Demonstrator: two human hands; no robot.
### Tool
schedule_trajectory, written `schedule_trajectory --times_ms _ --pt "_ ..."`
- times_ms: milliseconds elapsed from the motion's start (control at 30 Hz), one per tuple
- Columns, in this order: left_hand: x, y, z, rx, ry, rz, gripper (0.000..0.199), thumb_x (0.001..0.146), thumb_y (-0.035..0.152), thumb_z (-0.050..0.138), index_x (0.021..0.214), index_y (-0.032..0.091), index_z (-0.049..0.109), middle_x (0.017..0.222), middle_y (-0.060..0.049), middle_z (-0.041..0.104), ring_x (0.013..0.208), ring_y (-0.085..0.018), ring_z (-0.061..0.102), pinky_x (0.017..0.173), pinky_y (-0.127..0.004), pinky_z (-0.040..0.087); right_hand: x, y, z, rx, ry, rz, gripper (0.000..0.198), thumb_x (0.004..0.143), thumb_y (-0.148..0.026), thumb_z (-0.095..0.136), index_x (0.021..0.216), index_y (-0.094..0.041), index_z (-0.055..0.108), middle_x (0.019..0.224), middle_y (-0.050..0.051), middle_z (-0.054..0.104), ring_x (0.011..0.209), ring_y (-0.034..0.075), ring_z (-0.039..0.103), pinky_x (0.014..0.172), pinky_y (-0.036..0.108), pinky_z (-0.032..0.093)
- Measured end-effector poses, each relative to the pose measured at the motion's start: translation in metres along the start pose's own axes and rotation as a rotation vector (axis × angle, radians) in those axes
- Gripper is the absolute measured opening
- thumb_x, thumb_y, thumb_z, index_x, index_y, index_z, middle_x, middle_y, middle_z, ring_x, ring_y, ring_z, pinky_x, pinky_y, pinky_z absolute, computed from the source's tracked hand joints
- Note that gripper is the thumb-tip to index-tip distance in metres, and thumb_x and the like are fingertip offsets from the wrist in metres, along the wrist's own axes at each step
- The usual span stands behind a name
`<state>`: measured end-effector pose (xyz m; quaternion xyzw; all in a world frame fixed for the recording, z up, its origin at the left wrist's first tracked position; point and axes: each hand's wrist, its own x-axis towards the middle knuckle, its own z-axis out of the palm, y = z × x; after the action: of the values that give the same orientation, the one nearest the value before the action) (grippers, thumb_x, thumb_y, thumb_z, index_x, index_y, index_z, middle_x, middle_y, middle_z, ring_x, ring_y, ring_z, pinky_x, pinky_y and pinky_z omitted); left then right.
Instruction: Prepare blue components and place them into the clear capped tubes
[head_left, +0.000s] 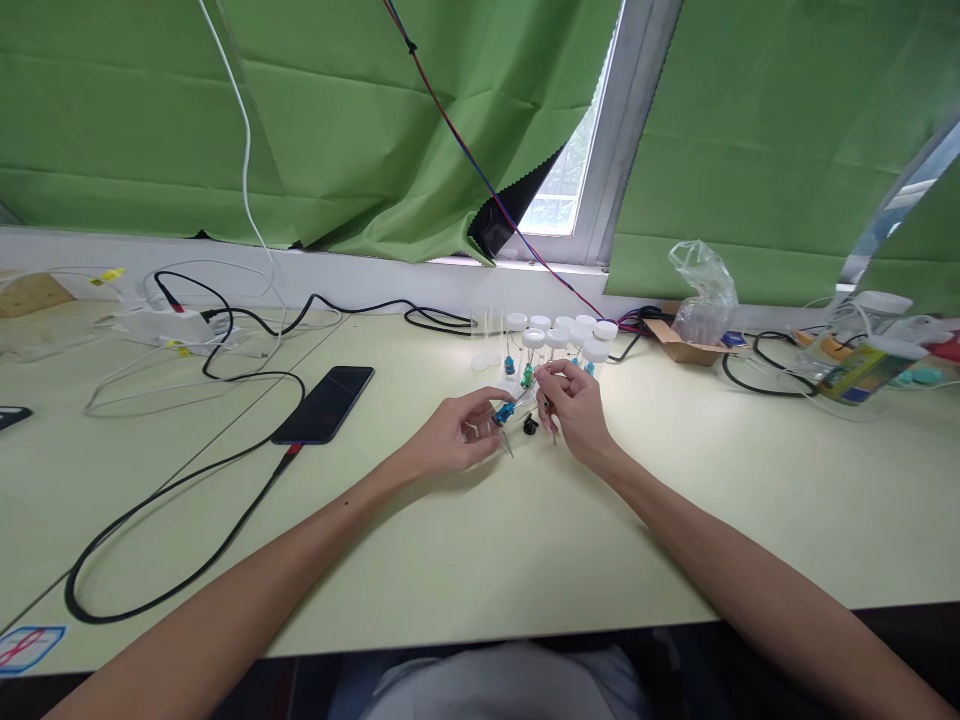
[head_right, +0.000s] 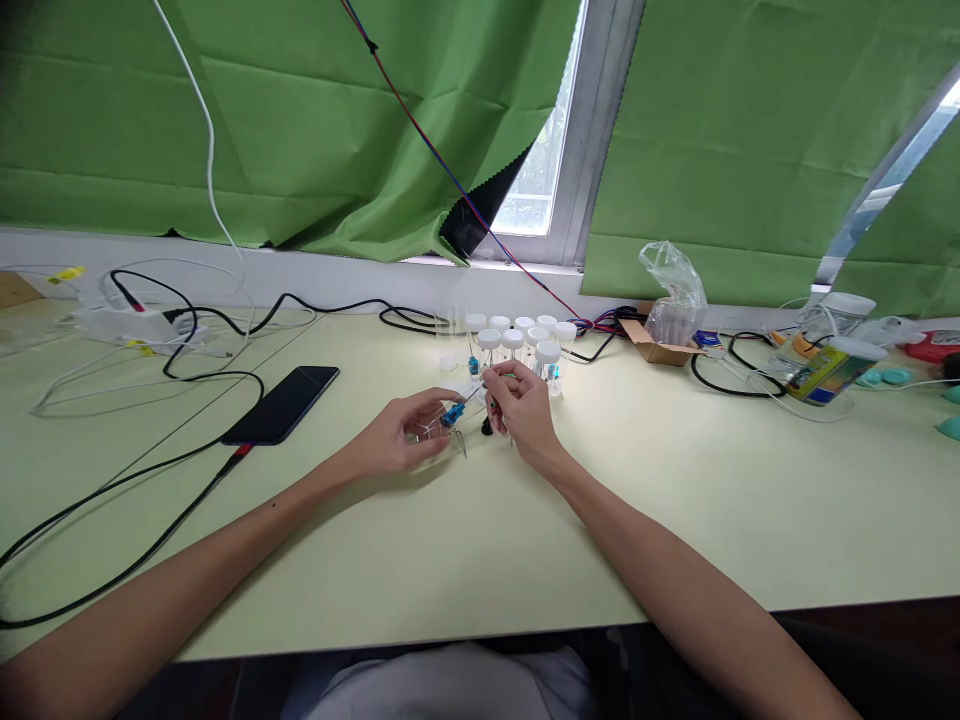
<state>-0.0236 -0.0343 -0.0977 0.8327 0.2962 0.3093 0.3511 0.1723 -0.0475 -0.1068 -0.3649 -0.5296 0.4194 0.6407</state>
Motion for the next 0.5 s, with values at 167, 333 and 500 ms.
schedule_trajectory --times_ms 167,333,500 --pt "-0.0007 0.0017 -0.0004 -0.065 -0.049 -0.037 0.043 0.077 0.026 0.061 0.119 0.021 0.057 0.069 0.004 0.045 0.062 -0.011 0.041 0.057 -0.023 0.038 0.0025 0.0011 0.0002 0.03 0.029 -0.007 0.034 0.078 -0.048 0.073 0.078 -0.019 0.055 0.053 -0.008 0.049 0.033 0.006 0.042 0.03 0.019 0.029" --pt "-0.0009 0.0016 -0.0008 -0.128 -0.067 -0.042 0.042 0.077 0.026 0.063 0.119 0.021 0.057 0.069 0.004 0.042 0.064 -0.012 0.043 0.059 -0.024 0.037 0.0024 0.001 0.0006 0.017 0.04 -0.019 0.035 0.078 -0.048 0.072 0.076 -0.019 0.054 0.056 -0.008 0.046 0.036 0.005 0.044 0.032 0.019 0.031" --pt "-0.0012 0.0013 -0.0008 -0.171 -0.08 -0.041 0.043 0.079 0.026 0.064 0.121 0.02 0.057 0.068 0.005 0.038 0.064 -0.011 0.039 0.059 -0.024 0.035 0.0002 0.001 0.002 -0.005 0.019 -0.022 0.033 0.082 -0.047 0.069 0.078 -0.019 0.052 0.058 -0.008 0.045 0.037 0.006 0.048 0.033 0.019 0.033"
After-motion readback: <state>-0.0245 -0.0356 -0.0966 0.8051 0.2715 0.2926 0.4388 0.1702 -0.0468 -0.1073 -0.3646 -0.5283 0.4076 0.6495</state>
